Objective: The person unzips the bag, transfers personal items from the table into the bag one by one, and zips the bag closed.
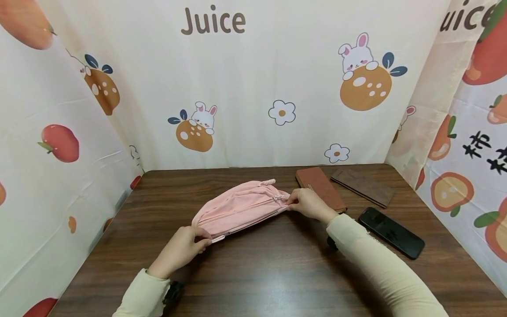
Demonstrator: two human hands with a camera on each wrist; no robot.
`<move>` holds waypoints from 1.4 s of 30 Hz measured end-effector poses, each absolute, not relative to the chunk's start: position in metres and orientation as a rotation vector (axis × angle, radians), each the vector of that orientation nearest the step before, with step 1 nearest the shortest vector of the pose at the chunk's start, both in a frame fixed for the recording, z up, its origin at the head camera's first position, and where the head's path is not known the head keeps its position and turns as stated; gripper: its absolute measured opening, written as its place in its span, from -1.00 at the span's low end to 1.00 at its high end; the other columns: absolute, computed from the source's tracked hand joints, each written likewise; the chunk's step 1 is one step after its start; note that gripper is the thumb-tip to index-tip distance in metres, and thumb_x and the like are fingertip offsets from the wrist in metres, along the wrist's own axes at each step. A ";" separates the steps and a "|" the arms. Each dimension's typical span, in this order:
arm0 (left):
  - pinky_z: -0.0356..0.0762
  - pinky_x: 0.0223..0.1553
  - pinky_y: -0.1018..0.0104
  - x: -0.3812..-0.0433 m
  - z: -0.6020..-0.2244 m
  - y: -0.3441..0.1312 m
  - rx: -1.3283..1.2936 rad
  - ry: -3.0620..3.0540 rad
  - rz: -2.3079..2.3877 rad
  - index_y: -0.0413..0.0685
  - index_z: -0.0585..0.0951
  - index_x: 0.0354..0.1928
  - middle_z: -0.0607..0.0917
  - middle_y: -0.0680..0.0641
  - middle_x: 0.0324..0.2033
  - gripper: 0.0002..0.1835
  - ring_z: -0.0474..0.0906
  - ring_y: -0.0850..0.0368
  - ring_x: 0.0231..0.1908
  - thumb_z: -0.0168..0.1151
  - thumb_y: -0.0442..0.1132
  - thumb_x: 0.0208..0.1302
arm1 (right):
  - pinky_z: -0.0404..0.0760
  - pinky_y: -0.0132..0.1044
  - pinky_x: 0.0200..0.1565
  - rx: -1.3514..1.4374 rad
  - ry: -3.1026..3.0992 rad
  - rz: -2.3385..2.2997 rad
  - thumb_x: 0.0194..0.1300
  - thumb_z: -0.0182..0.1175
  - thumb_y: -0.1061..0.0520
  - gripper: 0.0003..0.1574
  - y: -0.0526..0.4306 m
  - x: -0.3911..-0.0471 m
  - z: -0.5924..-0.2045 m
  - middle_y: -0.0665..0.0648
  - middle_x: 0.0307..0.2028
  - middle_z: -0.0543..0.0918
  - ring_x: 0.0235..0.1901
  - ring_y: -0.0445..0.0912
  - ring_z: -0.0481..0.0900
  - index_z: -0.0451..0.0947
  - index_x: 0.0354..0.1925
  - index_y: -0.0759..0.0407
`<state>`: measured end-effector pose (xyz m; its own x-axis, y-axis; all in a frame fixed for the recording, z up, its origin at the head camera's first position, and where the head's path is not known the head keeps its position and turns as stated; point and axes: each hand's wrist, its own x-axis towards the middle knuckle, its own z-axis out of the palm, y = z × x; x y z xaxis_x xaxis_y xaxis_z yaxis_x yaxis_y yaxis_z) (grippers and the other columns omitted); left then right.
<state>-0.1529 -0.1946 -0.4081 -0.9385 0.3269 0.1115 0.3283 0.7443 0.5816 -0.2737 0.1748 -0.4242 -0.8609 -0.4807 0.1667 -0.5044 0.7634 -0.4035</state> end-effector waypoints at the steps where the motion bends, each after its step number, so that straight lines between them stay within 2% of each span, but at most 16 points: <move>1: 0.44 -0.50 0.47 -0.152 -0.408 -0.198 -0.551 -2.939 -1.003 -0.08 0.70 -0.42 0.60 0.11 -0.62 -0.93 0.44 0.41 -0.59 0.32 -0.33 0.22 | 0.04 0.44 0.30 0.812 -2.900 0.688 0.14 0.41 0.06 -0.91 0.175 -0.274 -0.425 -0.06 -0.38 0.68 -0.26 -0.09 0.64 0.74 -0.42 0.04; 7: 0.55 -0.48 0.45 -0.147 -0.407 -0.214 -0.508 -2.983 -1.150 -0.14 0.70 -0.34 0.72 -0.04 -0.50 -0.95 0.62 0.26 -0.54 0.30 -0.32 0.24 | 0.07 0.42 0.30 0.809 -2.904 0.688 0.15 0.41 0.06 -0.90 0.175 -0.274 -0.425 -0.06 -0.38 0.67 -0.27 -0.10 0.63 0.74 -0.42 0.06; 12: 0.58 -0.47 0.44 -0.140 -0.403 -0.224 -0.433 -3.011 -1.215 -0.18 0.71 -0.29 0.74 -0.09 -0.45 -0.93 0.68 0.15 -0.51 0.30 -0.33 0.24 | 0.07 0.43 0.29 0.810 -2.907 0.691 0.15 0.41 0.06 -0.89 0.175 -0.274 -0.424 -0.05 -0.38 0.68 -0.26 -0.09 0.63 0.74 -0.41 0.07; 21: 0.58 -0.44 0.44 -0.135 -0.399 -0.238 -0.395 -3.027 -1.226 -0.13 0.70 -0.33 0.71 -0.05 -0.49 -0.91 0.64 0.26 -0.50 0.31 -0.25 0.25 | 0.02 0.43 0.32 0.796 -2.911 0.698 0.13 0.41 0.08 -0.92 0.174 -0.271 -0.422 -0.06 -0.37 0.68 -0.24 -0.08 0.64 0.75 -0.39 0.06; 26: 0.51 -0.46 0.45 -0.134 -0.398 -0.246 -0.413 -3.020 -1.232 -0.09 0.70 -0.35 0.67 0.02 -0.54 -0.90 0.51 0.39 -0.55 0.30 -0.22 0.26 | 0.01 0.43 0.32 0.795 -2.909 0.709 0.14 0.41 0.08 -0.92 0.174 -0.271 -0.422 -0.06 -0.37 0.68 -0.25 -0.08 0.65 0.74 -0.40 0.06; 32: 0.46 -0.48 0.44 -0.135 -0.402 -0.252 -0.431 -3.022 -1.257 -0.11 0.70 -0.34 0.66 0.02 -0.57 -0.90 0.49 0.38 -0.57 0.29 -0.24 0.26 | 0.08 0.39 0.31 0.797 -2.908 0.722 0.13 0.42 0.08 -0.92 0.175 -0.272 -0.423 -0.06 -0.39 0.68 -0.29 -0.12 0.63 0.74 -0.42 0.05; 37: 0.45 -0.50 0.43 -0.135 -0.404 -0.252 -0.454 -3.053 -1.229 -0.13 0.69 -0.35 0.63 0.05 -0.61 -0.91 0.48 0.38 -0.58 0.29 -0.26 0.24 | 0.06 0.40 0.32 0.804 -2.907 0.718 0.12 0.42 0.08 -0.92 0.174 -0.273 -0.423 -0.06 -0.40 0.68 -0.30 -0.12 0.62 0.74 -0.42 0.05; 42: 0.41 -0.51 0.45 -0.132 -0.406 -0.246 -0.481 -3.062 -1.100 -0.01 0.70 -0.40 0.60 0.15 -0.60 -0.94 0.42 0.41 -0.58 0.35 -0.21 0.19 | 0.07 0.39 0.32 0.790 -2.908 0.710 0.12 0.43 0.09 -0.93 0.174 -0.273 -0.424 -0.06 -0.39 0.68 -0.29 -0.10 0.63 0.74 -0.42 0.05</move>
